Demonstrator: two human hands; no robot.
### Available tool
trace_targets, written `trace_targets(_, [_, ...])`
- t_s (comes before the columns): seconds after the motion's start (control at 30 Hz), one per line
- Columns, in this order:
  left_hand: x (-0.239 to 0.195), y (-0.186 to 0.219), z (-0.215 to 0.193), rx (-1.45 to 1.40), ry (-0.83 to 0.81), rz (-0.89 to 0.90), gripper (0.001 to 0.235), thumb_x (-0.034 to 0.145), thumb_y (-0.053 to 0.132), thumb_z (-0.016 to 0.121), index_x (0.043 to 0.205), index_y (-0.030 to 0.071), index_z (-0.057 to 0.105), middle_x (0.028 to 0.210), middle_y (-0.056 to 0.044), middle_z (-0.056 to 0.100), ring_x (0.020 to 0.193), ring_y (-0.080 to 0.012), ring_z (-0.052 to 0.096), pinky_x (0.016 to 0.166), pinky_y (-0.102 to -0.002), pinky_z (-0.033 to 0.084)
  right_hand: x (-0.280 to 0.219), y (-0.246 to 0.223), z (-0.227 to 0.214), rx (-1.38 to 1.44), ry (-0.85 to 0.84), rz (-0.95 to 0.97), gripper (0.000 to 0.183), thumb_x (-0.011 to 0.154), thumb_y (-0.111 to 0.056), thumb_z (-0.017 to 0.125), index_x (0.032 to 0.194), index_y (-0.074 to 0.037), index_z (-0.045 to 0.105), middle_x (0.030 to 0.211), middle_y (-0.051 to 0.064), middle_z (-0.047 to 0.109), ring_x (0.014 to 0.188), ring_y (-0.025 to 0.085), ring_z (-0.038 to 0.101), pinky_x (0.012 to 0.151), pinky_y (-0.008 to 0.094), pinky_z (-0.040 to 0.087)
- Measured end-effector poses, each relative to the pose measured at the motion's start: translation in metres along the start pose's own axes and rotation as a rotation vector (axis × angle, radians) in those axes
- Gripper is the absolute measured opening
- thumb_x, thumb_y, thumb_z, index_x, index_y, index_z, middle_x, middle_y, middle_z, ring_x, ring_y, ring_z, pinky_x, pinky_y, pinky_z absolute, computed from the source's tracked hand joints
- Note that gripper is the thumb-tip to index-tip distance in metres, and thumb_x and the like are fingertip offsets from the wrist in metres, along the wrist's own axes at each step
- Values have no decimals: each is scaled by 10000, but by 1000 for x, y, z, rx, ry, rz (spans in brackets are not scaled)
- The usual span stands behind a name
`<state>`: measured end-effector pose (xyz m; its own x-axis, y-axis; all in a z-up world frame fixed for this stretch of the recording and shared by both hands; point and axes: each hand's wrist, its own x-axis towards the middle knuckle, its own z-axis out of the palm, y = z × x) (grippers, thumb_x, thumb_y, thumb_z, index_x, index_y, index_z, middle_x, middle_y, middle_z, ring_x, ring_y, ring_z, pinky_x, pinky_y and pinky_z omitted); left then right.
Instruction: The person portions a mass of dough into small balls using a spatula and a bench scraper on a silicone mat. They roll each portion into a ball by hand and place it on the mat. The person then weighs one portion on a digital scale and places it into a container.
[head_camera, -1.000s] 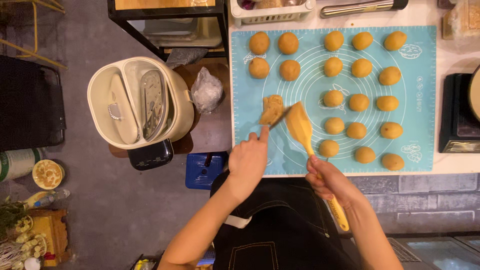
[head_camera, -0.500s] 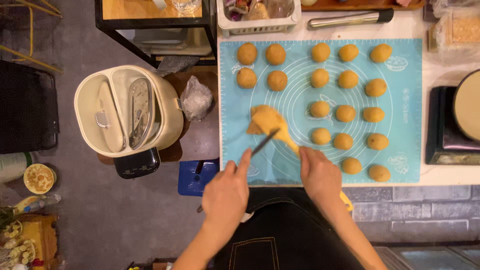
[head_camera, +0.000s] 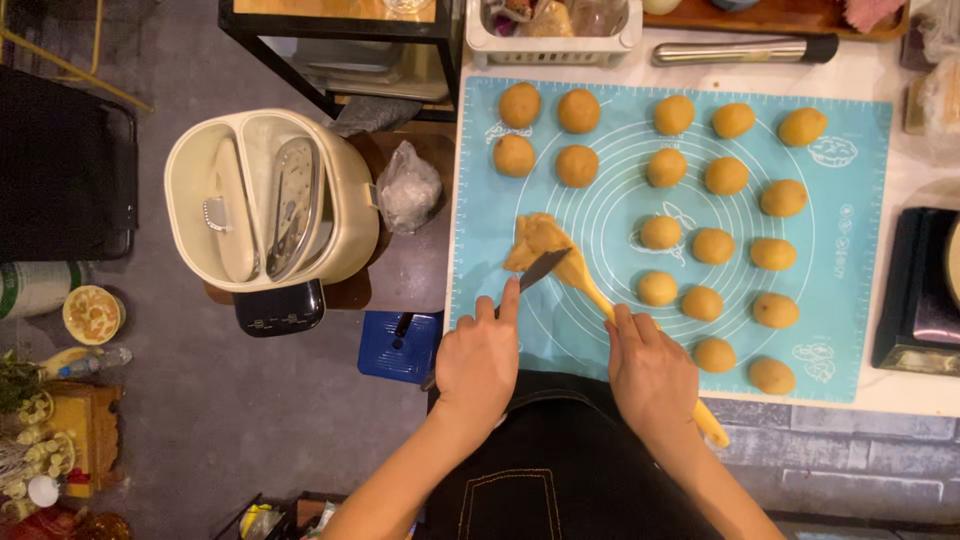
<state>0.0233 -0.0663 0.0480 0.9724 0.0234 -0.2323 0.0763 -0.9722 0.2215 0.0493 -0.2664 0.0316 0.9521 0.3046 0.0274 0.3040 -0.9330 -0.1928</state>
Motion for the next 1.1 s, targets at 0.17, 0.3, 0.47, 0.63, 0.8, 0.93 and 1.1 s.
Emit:
trace_targets(0.17, [-9, 5, 2, -28, -77, 28, 721, 769, 37, 650, 1471, 44, 484, 940, -148, 651, 637, -265, 694, 528, -363, 589, -3, -1, 2, -34, -30, 60, 208, 956, -213, 667, 1135, -108, 681, 817, 75, 634, 626, 325, 649, 560, 436, 515])
trace_targets(0.3, [1, 7, 13, -59, -35, -31, 685, 798, 31, 640, 1467, 86, 505, 936, -149, 655, 644, -280, 698, 546, -396, 591, -8, -2, 5, -49, -44, 74, 235, 957, -218, 665, 1157, -95, 681, 845, 80, 639, 626, 324, 653, 557, 437, 519])
trace_targets(0.47, [2, -4, 5, -108, -6, -31, 634, 836, 48, 627, 1457, 89, 508, 933, -152, 664, 688, -328, 713, 592, -426, 590, -11, 2, 3, -8, -23, 81, 264, 961, -231, 647, 1187, -101, 689, 904, 65, 675, 612, 331, 659, 535, 439, 517])
trace_targets(0.63, [-19, 8, -1, -82, -158, 36, 634, 854, 45, 604, 1472, 80, 468, 951, -158, 657, 682, -326, 720, 577, -435, 595, -11, 3, 5, -29, -56, 115, 230, 980, -245, 639, 1166, -115, 681, 889, 66, 664, 615, 333, 662, 530, 438, 516])
trace_targets(0.8, [0, 10, 13, -105, -38, -15, 662, 812, 23, 596, 1465, 61, 498, 965, -168, 663, 700, -318, 727, 586, -404, 606, -17, 1, 5, -50, -18, 34, 217, 981, -218, 642, 1161, -98, 658, 873, 73, 646, 624, 324, 652, 557, 430, 519])
trace_targets(0.93, [25, -5, 2, -90, -25, -51, 586, 846, 59, 605, 1428, 83, 537, 933, -159, 679, 686, -341, 726, 603, -436, 591, -16, 0, -4, -65, -26, 50, 255, 947, -222, 655, 1175, -112, 675, 832, 68, 654, 601, 320, 652, 533, 435, 514])
trace_targets(1.1, [6, -13, -18, -111, -87, -65, 567, 871, 73, 595, 1433, 120, 535, 922, -148, 690, 691, -348, 728, 598, -429, 592, -16, 1, -20, -24, -56, 141, 272, 951, -219, 646, 1195, -103, 674, 855, 54, 683, 560, 320, 643, 491, 433, 499])
